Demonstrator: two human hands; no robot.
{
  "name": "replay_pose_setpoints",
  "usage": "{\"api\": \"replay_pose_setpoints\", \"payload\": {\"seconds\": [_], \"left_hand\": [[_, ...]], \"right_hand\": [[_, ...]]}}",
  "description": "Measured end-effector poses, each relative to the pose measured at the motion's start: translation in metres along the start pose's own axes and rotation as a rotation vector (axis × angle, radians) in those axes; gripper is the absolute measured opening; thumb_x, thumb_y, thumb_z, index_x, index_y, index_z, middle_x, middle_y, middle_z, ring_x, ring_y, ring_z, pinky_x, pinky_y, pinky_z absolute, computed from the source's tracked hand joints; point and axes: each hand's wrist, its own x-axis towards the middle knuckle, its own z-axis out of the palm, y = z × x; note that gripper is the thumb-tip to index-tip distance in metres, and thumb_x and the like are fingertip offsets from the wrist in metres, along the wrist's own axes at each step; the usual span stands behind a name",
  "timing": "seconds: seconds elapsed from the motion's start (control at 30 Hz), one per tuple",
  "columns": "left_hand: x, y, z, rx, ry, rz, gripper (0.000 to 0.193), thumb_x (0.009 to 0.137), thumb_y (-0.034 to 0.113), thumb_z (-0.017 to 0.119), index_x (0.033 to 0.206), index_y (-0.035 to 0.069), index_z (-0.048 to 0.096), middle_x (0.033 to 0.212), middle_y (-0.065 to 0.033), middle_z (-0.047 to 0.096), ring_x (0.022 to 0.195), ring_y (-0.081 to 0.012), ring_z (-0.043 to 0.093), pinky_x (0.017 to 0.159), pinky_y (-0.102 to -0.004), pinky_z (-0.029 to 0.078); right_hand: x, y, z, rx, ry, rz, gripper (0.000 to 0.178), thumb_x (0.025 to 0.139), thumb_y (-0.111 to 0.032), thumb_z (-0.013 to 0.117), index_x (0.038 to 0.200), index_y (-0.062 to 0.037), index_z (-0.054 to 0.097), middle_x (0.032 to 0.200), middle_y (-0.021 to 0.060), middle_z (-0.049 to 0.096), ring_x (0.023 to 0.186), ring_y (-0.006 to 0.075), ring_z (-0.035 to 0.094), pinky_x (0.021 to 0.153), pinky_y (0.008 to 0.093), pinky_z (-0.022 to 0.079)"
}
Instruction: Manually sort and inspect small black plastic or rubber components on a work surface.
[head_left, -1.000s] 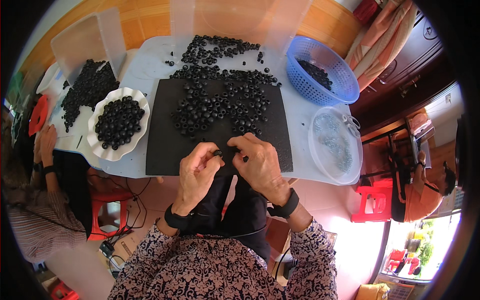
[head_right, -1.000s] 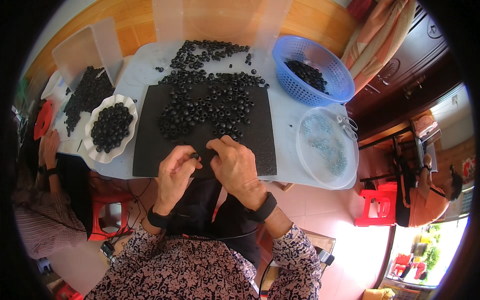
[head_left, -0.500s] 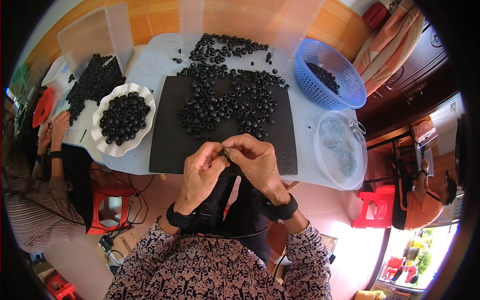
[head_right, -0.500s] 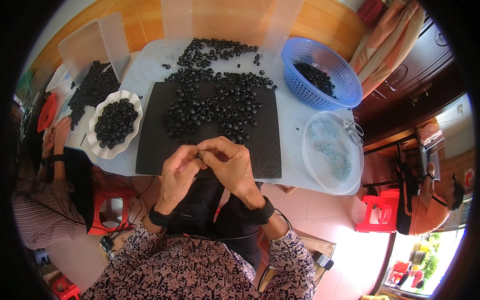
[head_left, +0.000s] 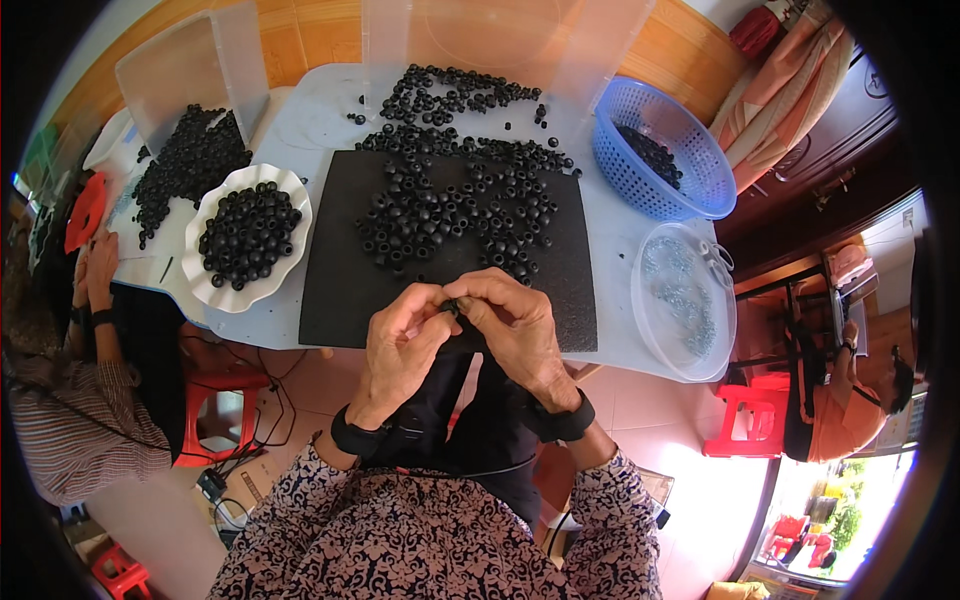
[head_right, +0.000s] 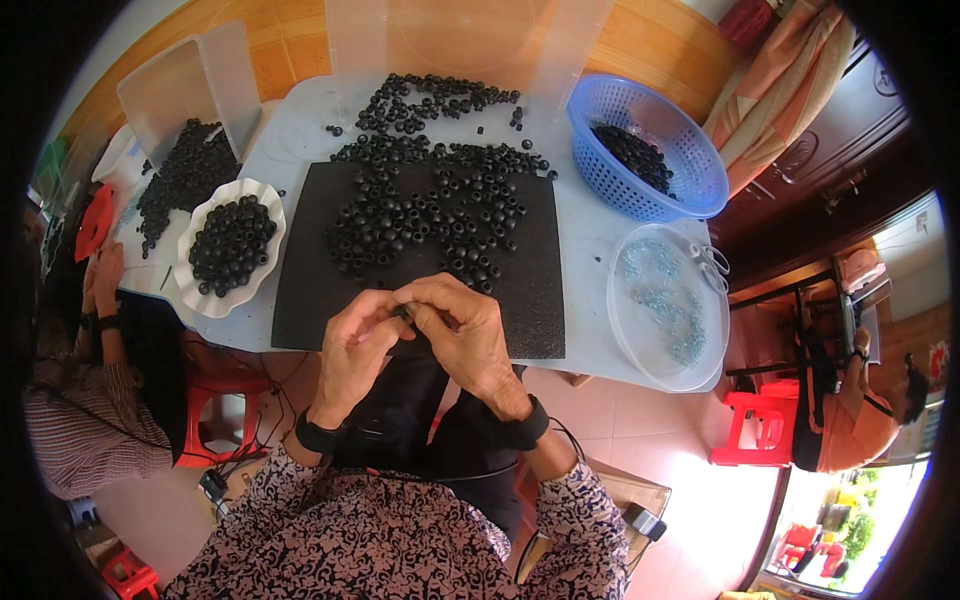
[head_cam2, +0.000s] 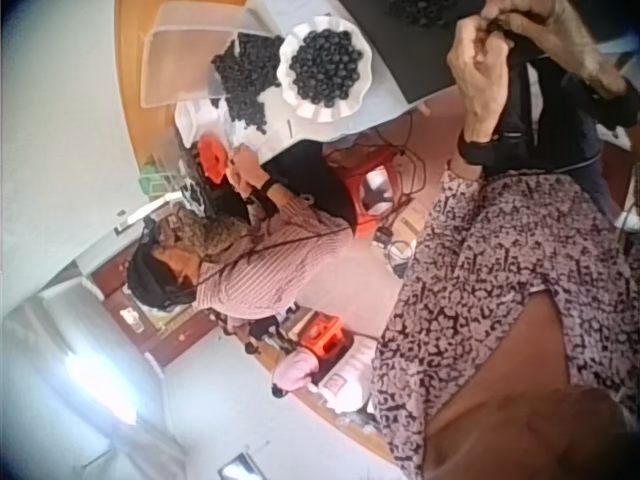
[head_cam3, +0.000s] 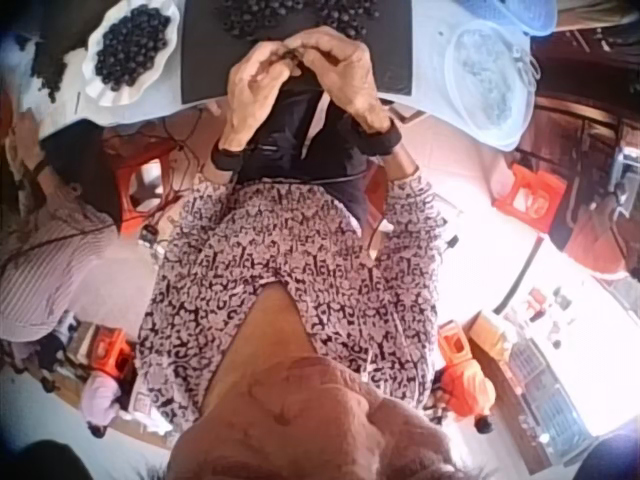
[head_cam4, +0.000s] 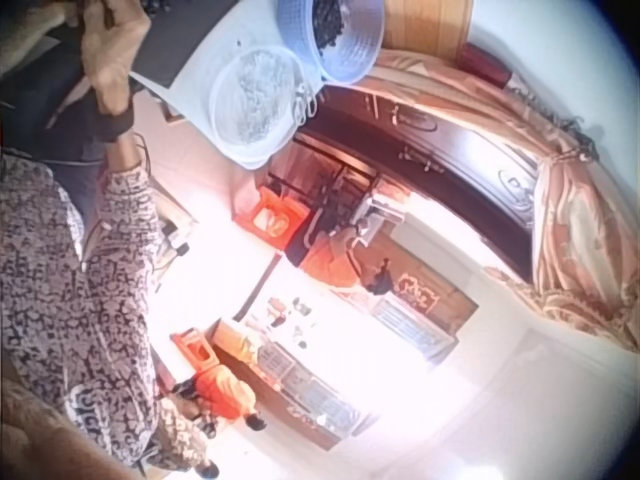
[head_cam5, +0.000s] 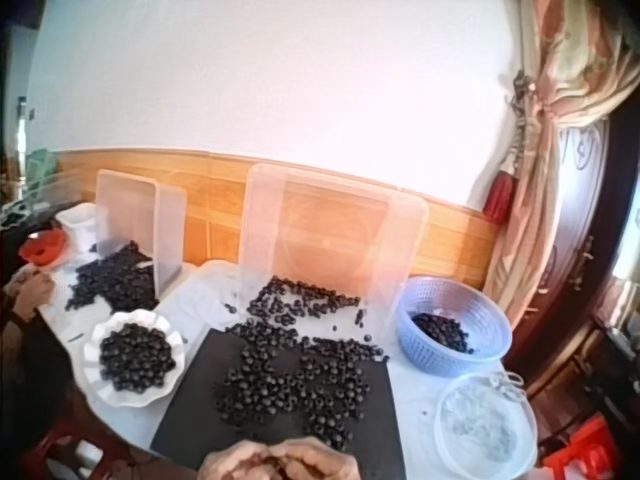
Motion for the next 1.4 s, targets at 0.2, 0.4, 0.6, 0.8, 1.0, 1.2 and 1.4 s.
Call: {"api": "replay_pose_setpoints", "payload": {"seconds": [0.2,0.4,0.6,0.8,1.0,1.2,1.4], "left_hand": [[-0.001,0.001,-0.001,-0.019,-0.014,-0.016,0.017,0.089,0.004,0.060,0.106,0.002,0.062,0.081,-0.0011,0.067,0.056,0.0008,0.044,0.045,-0.0162,0.033],[-0.001,-0.003,-0.001,-0.054,-0.029,0.022,0.017,0.092,0.004,0.060,0.108,0.001,0.062,0.083,0.0001,0.066,0.067,-0.0008,0.052,0.054,-0.0165,0.038],[0.003,-0.006,-0.005,-0.126,-0.039,0.050,0.011,0.093,0.000,0.059,0.104,-0.001,0.062,0.085,0.0007,0.062,0.073,-0.0010,0.051,0.062,-0.0176,0.042],[0.001,-0.003,-0.004,-0.157,-0.040,-0.044,0.015,0.092,0.002,0.060,0.106,-0.001,0.064,0.093,-0.0021,0.067,0.087,-0.0059,0.060,0.079,-0.0212,0.048],[0.003,-0.005,-0.005,-0.101,-0.037,-0.035,0.013,0.092,0.004,0.060,0.103,-0.001,0.064,0.085,0.0007,0.064,0.073,-0.0014,0.054,0.062,-0.0176,0.043],[0.005,0.014,-0.004,-0.105,-0.060,-0.186,0.008,0.091,0.001,0.060,0.097,-0.004,0.062,0.080,0.0022,0.057,0.069,-0.0008,0.047,0.057,-0.0169,0.039],[0.006,-0.005,-0.004,-0.099,-0.050,-0.065,0.013,0.092,0.002,0.058,0.102,-0.002,0.064,0.083,0.0008,0.062,0.073,-0.0029,0.052,0.063,-0.0189,0.044]], "right_hand": [[-0.007,0.008,0.009,0.179,0.109,0.079,0.020,0.091,0.004,0.062,0.110,0.0022,0.068,0.102,0.0074,0.065,0.086,0.0108,0.065,0.077,0.0221,0.053],[-0.009,0.010,0.010,0.050,0.111,-0.014,0.023,0.089,0.006,0.063,0.111,0.0028,0.068,0.103,0.0085,0.064,0.085,0.0123,0.065,0.077,0.0237,0.054],[-0.012,0.015,0.011,-0.040,0.092,-0.104,0.034,0.081,0.008,0.065,0.114,0.0002,0.067,0.107,0.0078,0.062,0.087,0.0129,0.064,0.080,0.0251,0.053],[-0.015,0.017,0.021,-0.192,0.192,-0.186,0.042,0.074,0.009,0.070,0.114,-0.0032,0.068,0.106,0.0075,0.062,0.085,0.0146,0.063,0.078,0.0270,0.053],[-0.014,0.017,0.028,-0.359,0.302,-0.264,0.043,0.068,0.008,0.074,0.110,-0.0028,0.069,0.102,0.0095,0.064,0.082,0.0203,0.062,0.073,0.0310,0.053],[-0.010,0.025,0.031,-0.526,0.383,-0.461,0.035,0.069,0.010,0.072,0.103,0.0002,0.070,0.099,0.0109,0.065,0.082,0.0249,0.061,0.072,0.0334,0.052],[-0.010,0.019,0.031,-0.461,0.346,-0.418,0.036,0.071,0.009,0.072,0.106,-0.0006,0.069,0.101,0.0124,0.065,0.083,0.0260,0.061,0.073,0.0337,0.052]]}}
